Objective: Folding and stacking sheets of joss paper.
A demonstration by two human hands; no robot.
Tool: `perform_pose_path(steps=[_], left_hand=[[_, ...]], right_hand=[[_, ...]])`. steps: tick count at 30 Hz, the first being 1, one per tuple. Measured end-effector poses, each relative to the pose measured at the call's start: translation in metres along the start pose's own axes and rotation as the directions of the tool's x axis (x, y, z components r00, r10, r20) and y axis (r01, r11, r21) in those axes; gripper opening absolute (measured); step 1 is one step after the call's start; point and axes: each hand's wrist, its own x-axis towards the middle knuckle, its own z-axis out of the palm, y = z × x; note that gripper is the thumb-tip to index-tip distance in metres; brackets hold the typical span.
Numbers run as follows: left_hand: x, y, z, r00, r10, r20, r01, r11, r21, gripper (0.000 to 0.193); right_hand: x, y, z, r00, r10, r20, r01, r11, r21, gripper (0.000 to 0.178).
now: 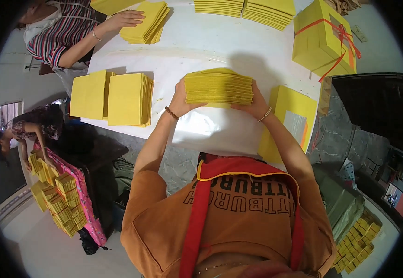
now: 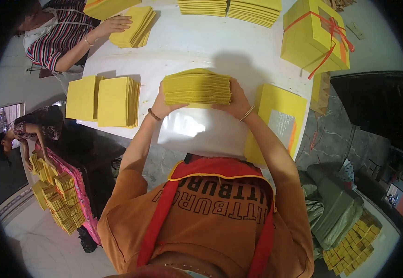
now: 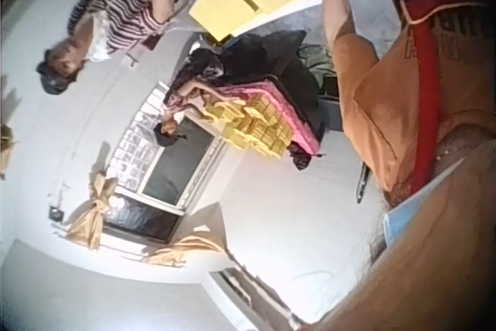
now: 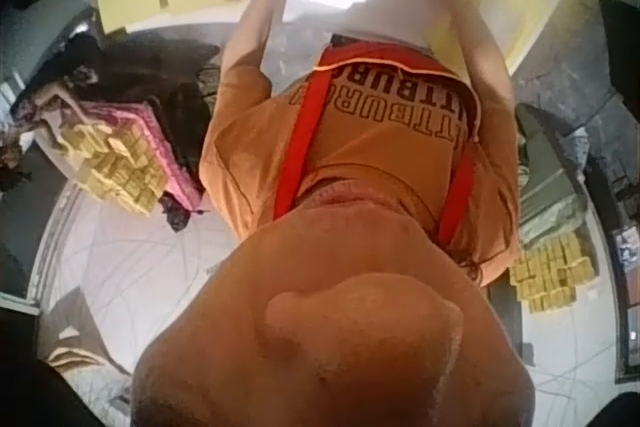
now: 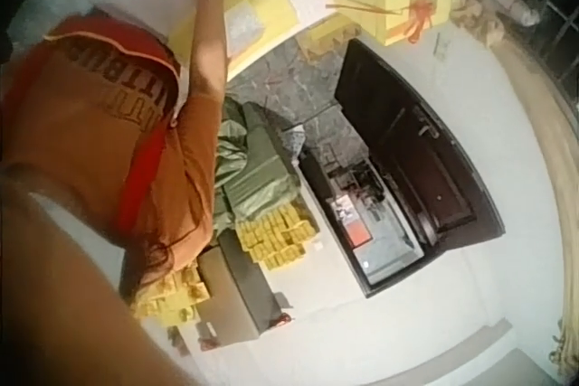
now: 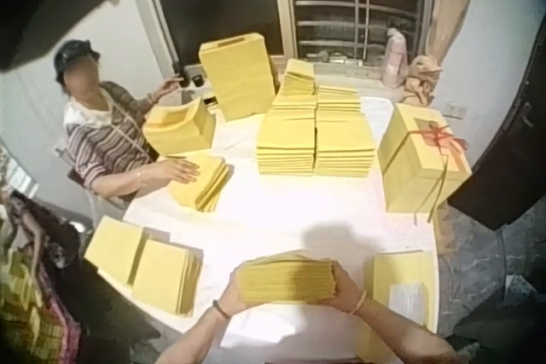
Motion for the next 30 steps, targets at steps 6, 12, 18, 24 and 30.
perform_pose_path(steps=[6,12,18,24,30], left_hand=[[0.009,-0.040,-0.009,0.985,-0.001,0.175,-0.077,0.897,0.435,0.085],[0.000,0.034,-0.001,0.989,-0.109,-0.100,0.044,0.863,-0.504,0.074],[-0.013,0.106,0.032,0.989,0.109,-0.100,-0.146,0.842,-0.519,0.060],[-0.022,0.143,0.058,0.970,0.172,-0.169,-0.214,0.938,-0.274,0.055],[-0.031,0.154,0.070,0.966,0.165,-0.197,-0.189,0.976,-0.108,0.050]], right_hand=[[0.004,-0.009,0.008,0.995,-0.076,-0.063,0.078,0.997,0.022,0.087],[-0.012,-0.057,-0.010,0.991,0.126,0.036,-0.124,0.816,0.564,0.051],[-0.033,-0.034,-0.004,0.962,0.067,0.265,-0.273,0.168,0.947,0.045],[-0.057,-0.051,0.006,0.947,-0.104,0.305,-0.316,-0.105,0.943,0.046],[-0.074,-0.058,0.007,0.932,-0.155,0.328,-0.355,-0.201,0.913,0.045]])
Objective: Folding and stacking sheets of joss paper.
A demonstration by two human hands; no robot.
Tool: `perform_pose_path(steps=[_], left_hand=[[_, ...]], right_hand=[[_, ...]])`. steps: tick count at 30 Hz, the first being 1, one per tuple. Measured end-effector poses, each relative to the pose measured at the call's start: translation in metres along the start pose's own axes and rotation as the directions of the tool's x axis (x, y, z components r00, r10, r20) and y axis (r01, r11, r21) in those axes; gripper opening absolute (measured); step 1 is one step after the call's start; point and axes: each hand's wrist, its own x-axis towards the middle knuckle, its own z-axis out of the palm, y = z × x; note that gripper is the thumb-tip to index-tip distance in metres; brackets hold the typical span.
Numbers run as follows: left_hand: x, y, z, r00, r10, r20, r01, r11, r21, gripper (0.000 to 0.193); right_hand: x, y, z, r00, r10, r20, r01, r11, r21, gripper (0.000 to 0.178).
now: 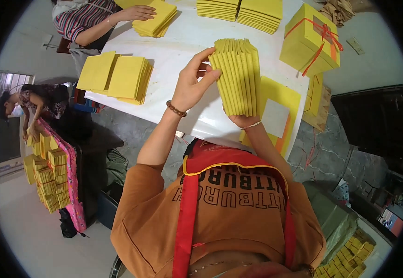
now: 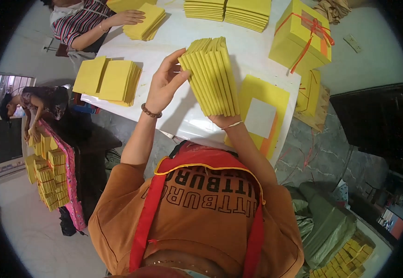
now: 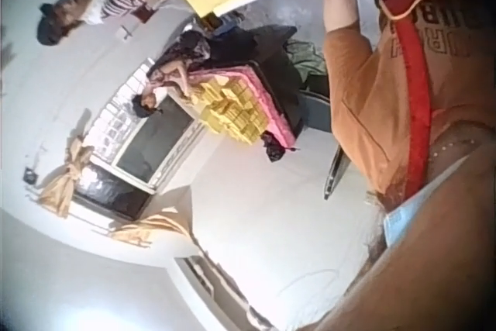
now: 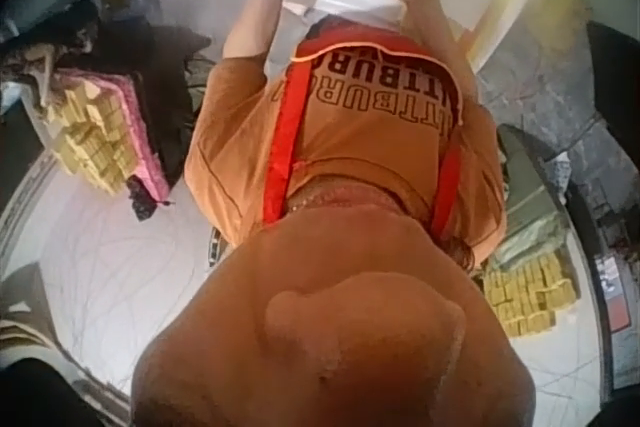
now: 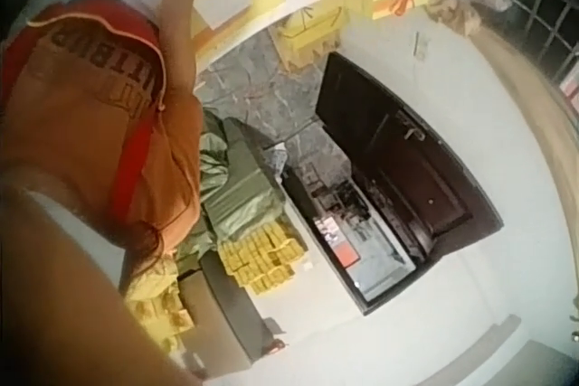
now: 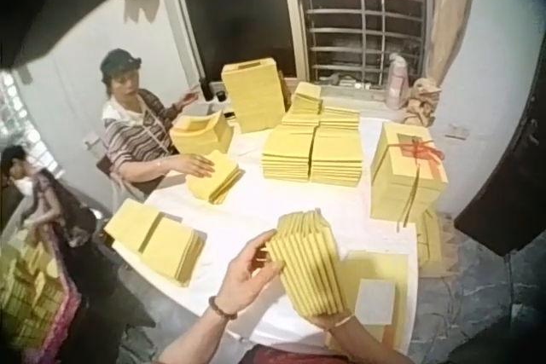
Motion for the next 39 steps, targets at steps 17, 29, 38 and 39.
perform_pose_path(steps=[17,29,38,39], left_hand=[[-0.030,0.021,0.017,0.959,0.091,-0.268,-0.029,0.974,0.225,0.040],[-0.034,0.030,0.023,0.902,0.110,-0.418,0.164,0.808,0.566,0.045],[-0.033,0.036,0.032,0.906,0.232,-0.354,0.083,0.722,0.687,0.043],[-0.033,0.036,0.031,0.910,0.269,-0.315,0.028,0.719,0.695,0.044]], right_hand=[[-0.019,0.021,0.002,0.996,0.088,-0.002,-0.088,0.993,-0.075,0.047],[-0.021,0.034,-0.008,0.962,0.075,-0.264,-0.102,0.990,-0.092,0.046],[-0.022,0.036,-0.023,0.968,0.112,-0.225,-0.143,0.982,-0.123,0.045],[-0.022,0.037,-0.022,0.968,0.111,-0.225,-0.142,0.982,-0.127,0.045]])
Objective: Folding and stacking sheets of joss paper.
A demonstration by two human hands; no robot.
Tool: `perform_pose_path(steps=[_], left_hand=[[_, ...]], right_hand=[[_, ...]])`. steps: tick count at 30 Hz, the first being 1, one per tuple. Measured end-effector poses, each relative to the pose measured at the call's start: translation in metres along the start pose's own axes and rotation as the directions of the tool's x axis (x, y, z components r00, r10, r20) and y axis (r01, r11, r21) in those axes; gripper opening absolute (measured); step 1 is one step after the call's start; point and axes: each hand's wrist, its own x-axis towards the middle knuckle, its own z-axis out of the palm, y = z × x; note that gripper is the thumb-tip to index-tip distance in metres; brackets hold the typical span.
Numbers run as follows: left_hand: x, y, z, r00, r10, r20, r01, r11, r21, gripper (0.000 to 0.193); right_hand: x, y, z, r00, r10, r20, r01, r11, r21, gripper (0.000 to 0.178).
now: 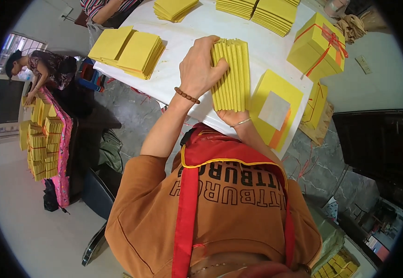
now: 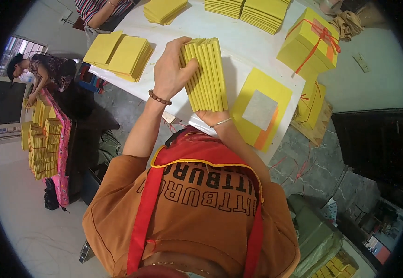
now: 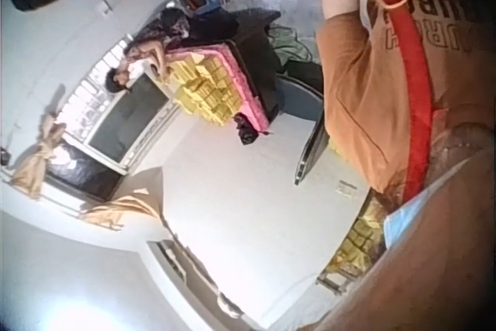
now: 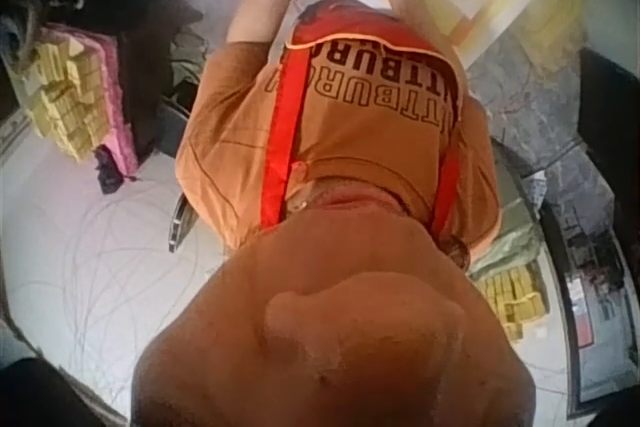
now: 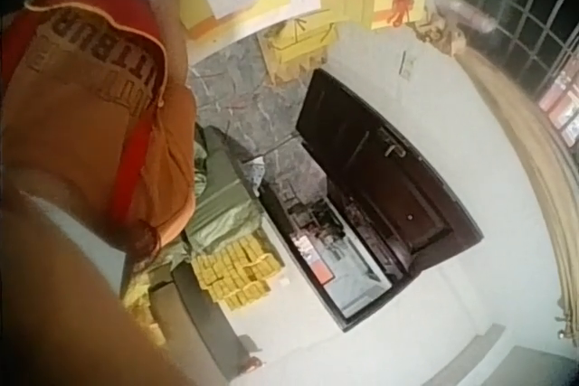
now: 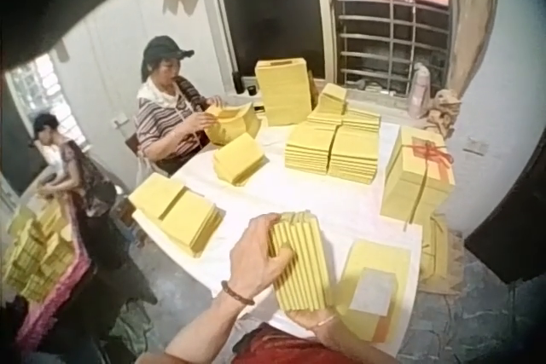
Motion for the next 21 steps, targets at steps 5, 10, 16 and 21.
perform_pose_path(steps=[5,10,16,21], left_hand=[[-0.0003,-0.0036,0.0014,0.999,0.050,0.004,-0.050,0.998,0.046,0.040],[0.0012,-0.0050,-0.0002,0.997,0.056,0.047,-0.058,0.998,0.025,0.038],[0.0033,-0.0087,-0.0043,0.997,0.044,0.069,-0.044,0.999,0.002,0.039],[0.0033,-0.0102,-0.0033,0.996,0.055,0.071,-0.057,0.998,0.030,0.038]], right_hand=[[-0.0023,0.0012,0.0013,1.000,-0.010,0.007,0.010,0.999,-0.031,0.046],[-0.0046,0.0015,-0.0019,0.997,0.030,0.076,-0.035,0.997,0.063,0.048],[-0.0035,-0.0011,0.0006,0.998,0.029,0.047,-0.030,0.999,0.015,0.050],[-0.0025,-0.0013,-0.0022,0.998,0.042,0.051,-0.044,0.999,0.032,0.051]])
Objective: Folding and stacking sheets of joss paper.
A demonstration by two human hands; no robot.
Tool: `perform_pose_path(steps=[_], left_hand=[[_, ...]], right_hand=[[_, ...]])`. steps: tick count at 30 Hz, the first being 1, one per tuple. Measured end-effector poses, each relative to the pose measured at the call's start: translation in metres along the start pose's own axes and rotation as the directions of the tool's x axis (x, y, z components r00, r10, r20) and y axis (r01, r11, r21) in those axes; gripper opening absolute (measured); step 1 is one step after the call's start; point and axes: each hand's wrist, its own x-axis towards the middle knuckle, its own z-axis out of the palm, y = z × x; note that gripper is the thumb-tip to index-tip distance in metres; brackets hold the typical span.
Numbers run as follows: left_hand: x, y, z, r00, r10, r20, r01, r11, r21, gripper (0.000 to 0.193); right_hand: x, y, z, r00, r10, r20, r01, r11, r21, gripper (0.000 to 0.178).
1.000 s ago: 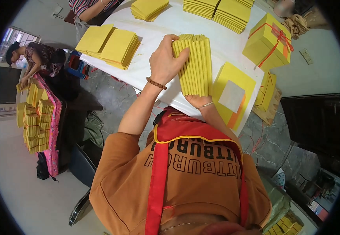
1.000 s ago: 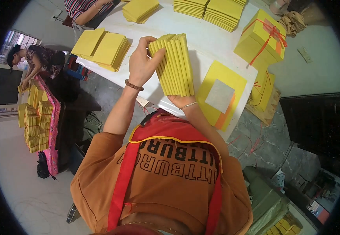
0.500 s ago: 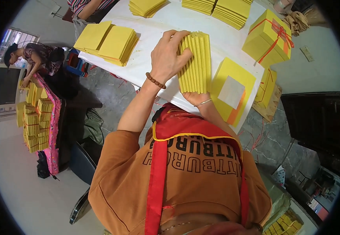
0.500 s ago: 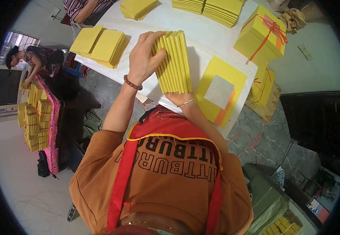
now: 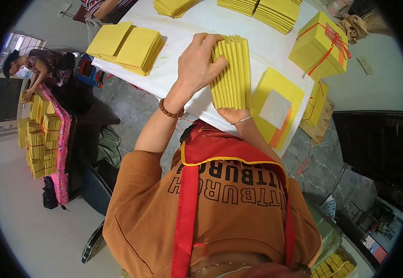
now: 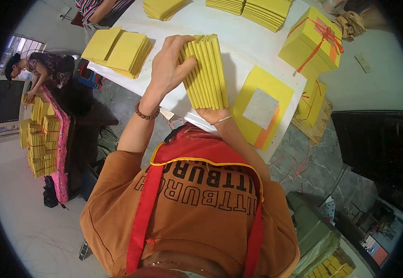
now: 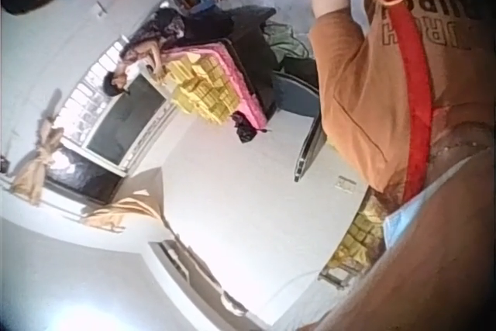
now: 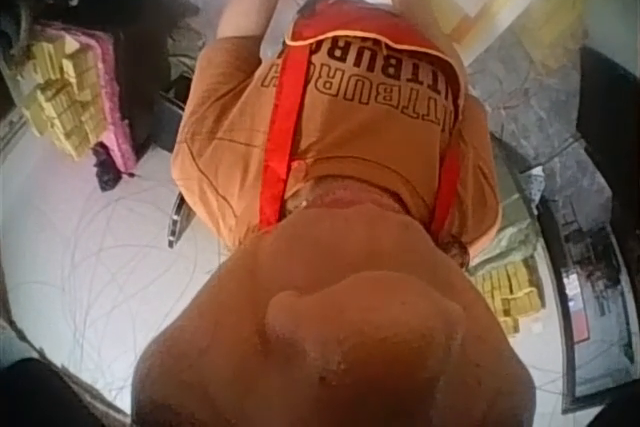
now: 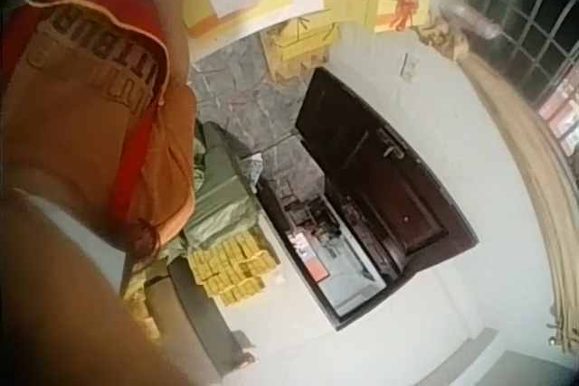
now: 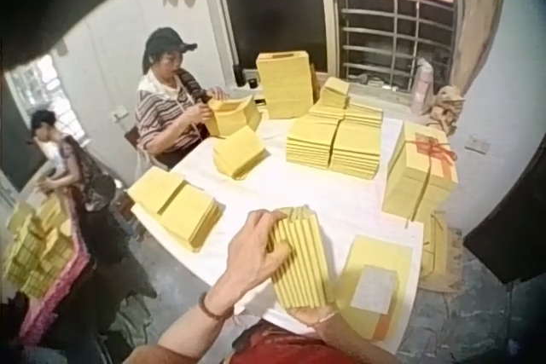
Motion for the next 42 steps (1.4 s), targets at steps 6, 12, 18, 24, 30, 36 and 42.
perform_pose_path(steps=[6,12,18,24,30,36,42], left_hand=[[0.001,0.004,0.002,1.000,-0.003,-0.029,0.004,1.000,0.026,0.038],[0.004,0.013,0.003,0.999,0.005,-0.054,-0.001,0.998,0.067,0.037],[0.003,0.013,0.005,0.998,0.027,-0.065,-0.023,0.998,0.051,0.036],[0.001,0.015,0.004,0.997,0.049,-0.067,-0.044,0.996,0.078,0.035],[-0.003,0.013,0.006,0.996,0.047,-0.071,-0.042,0.997,0.070,0.036],[-0.003,0.002,0.001,0.995,0.057,-0.077,-0.064,0.994,-0.088,0.032],[-0.003,-0.067,-0.012,0.959,-0.134,0.251,0.267,0.727,-0.633,0.056]], right_hand=[[0.001,0.001,0.006,0.996,-0.007,0.091,0.010,0.999,-0.040,0.052],[0.005,0.003,0.003,0.975,0.004,0.224,0.017,0.996,-0.089,0.056],[0.004,0.006,0.013,0.965,-0.002,0.262,0.019,0.998,-0.064,0.059],[0.003,0.007,0.009,0.975,0.004,0.222,0.002,1.000,-0.026,0.059],[0.002,0.008,-0.001,0.978,0.018,0.206,-0.013,1.000,-0.026,0.059],[0.008,0.000,0.006,0.995,-0.017,0.093,0.023,0.998,-0.064,0.059],[0.021,-0.050,0.019,0.909,-0.411,0.065,0.336,0.633,-0.698,0.046]])
